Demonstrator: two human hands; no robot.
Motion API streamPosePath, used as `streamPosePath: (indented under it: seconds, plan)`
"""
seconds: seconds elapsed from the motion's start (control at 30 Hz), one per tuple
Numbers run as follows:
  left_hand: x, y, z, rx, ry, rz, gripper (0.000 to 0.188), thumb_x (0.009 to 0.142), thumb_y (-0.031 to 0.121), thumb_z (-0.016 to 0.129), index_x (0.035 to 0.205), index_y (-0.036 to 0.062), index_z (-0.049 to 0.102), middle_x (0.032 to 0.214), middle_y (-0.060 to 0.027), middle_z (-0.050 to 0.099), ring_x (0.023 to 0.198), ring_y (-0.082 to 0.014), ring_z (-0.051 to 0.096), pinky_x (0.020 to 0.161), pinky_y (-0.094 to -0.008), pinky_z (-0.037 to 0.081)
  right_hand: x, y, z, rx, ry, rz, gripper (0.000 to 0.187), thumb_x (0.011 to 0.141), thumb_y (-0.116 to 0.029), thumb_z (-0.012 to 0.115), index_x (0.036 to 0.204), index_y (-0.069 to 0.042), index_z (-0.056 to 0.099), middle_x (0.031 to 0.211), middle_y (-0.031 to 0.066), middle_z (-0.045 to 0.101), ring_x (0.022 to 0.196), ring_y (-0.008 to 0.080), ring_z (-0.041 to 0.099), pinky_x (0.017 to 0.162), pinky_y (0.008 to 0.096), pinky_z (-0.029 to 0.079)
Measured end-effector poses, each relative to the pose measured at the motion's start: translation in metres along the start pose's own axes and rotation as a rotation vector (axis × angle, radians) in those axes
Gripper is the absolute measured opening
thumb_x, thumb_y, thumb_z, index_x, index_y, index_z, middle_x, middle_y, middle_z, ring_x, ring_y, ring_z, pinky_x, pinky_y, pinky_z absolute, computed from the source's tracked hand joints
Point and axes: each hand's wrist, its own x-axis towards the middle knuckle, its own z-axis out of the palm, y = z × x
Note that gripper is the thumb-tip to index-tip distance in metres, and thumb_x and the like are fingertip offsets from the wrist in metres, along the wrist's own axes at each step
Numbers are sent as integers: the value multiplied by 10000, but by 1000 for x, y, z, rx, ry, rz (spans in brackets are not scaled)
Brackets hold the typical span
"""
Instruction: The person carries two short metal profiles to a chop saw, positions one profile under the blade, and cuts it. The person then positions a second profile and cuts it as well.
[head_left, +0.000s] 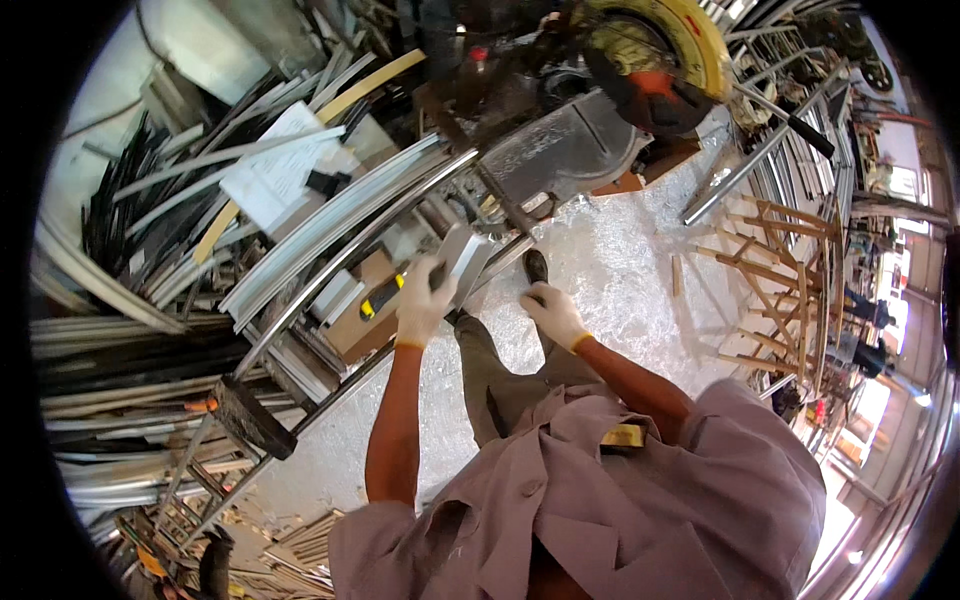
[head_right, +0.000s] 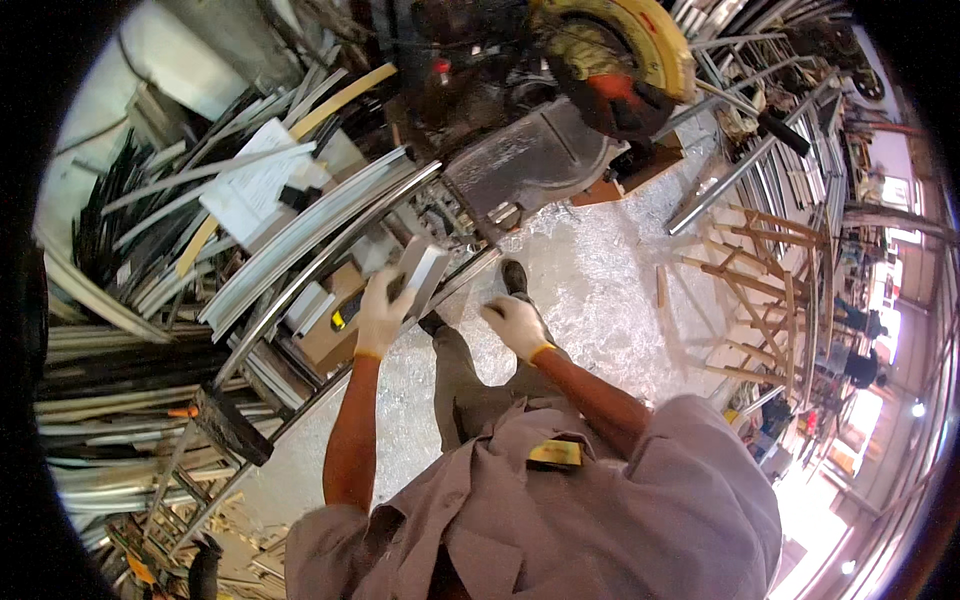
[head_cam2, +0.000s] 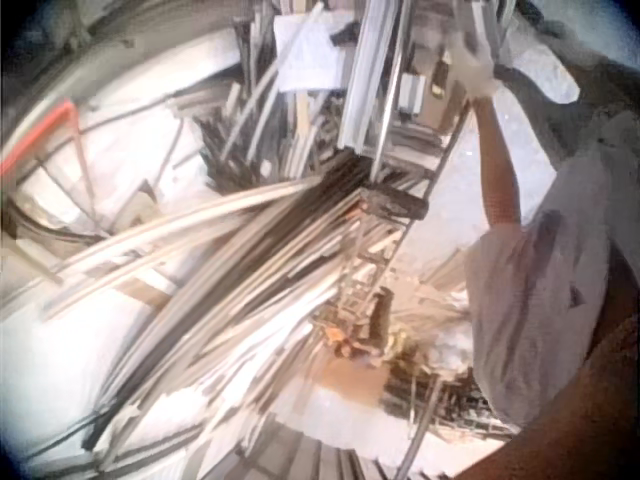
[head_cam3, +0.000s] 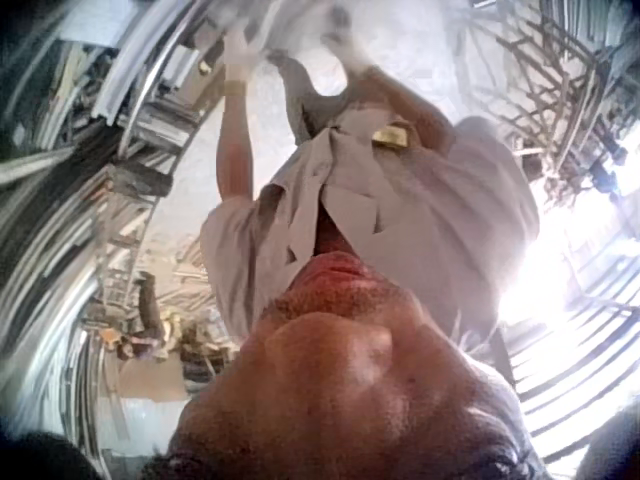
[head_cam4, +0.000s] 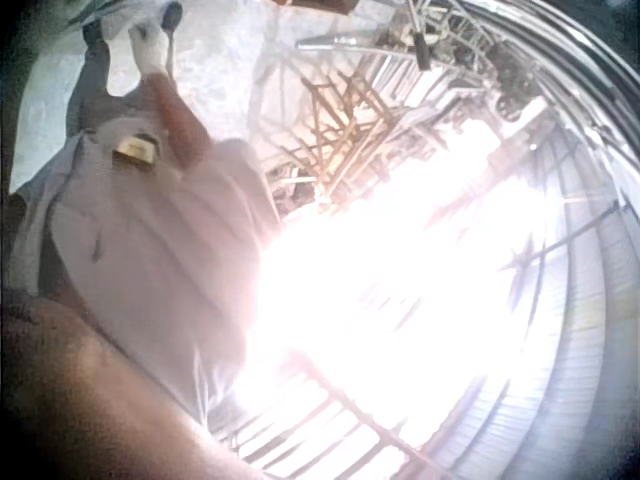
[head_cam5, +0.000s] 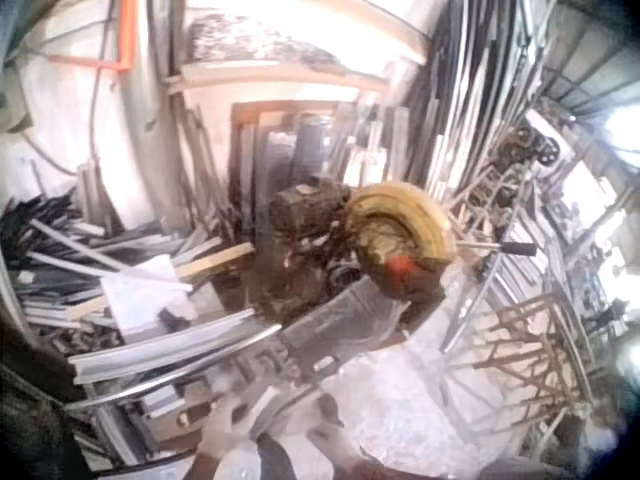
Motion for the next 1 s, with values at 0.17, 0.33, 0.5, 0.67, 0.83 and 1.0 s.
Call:
streamPosePath:
  seconds: [0.17, 0.33, 0.5, 0.67, 0.83, 1.0]
  plan:
    - [138, 33, 103, 73, -103, 289, 328, 918, 223, 738, 1152, 9, 655, 1182, -219, 670, 1113, -416, 650, 977, -463, 513, -36, 115, -73, 98, 65, 208, 365, 977, -329, 685, 1089, 10, 761, 885, 168, 765, 824, 289, 746, 761, 398, 564]
    - [225, 42, 181, 233, -64, 392, 348, 940, 272, 719, 1179, 23, 676, 1283, -219, 663, 1182, -434, 630, 992, -486, 510, -38, 177, -117, 193, 5, 301, 372, 984, -322, 693, 1099, 26, 758, 827, 113, 755, 764, 167, 716, 716, 328, 555]
    - [254, 65, 216, 447, 96, 286, 419, 937, 399, 744, 1205, 80, 699, 1238, -172, 706, 1129, -402, 658, 971, -484, 531, -27, 226, -166, 254, -59, 293, 364, 998, -295, 691, 1141, 36, 743, 861, 86, 751, 771, 126, 695, 712, 296, 553]
    - [228, 97, 228, 600, 294, 125, 580, 887, 422, 801, 1318, 63, 655, 1288, -172, 671, 1120, -384, 665, 988, -472, 527, -24, 249, -215, 242, -46, 301, 396, 982, -314, 677, 1165, 30, 745, 883, 133, 769, 825, 187, 726, 769, 336, 559]
    - [201, 112, 245, 388, 372, -121, 855, 761, 380, 923, 1460, 80, 534, 1332, -174, 594, 1083, -326, 684, 961, -466, 539, -20, 262, -225, 315, -111, 352, 397, 987, -306, 674, 1170, 40, 739, 892, 124, 768, 821, 175, 719, 761, 331, 555]
    - [219, 96, 257, 464, 345, -48, 729, 846, 309, 865, 1462, 107, 533, 1342, -205, 568, 1108, -410, 657, 957, -503, 541, -20, 273, -207, 292, -39, 303, 400, 990, -315, 678, 1156, 44, 739, 876, 114, 760, 803, 155, 711, 740, 315, 546]
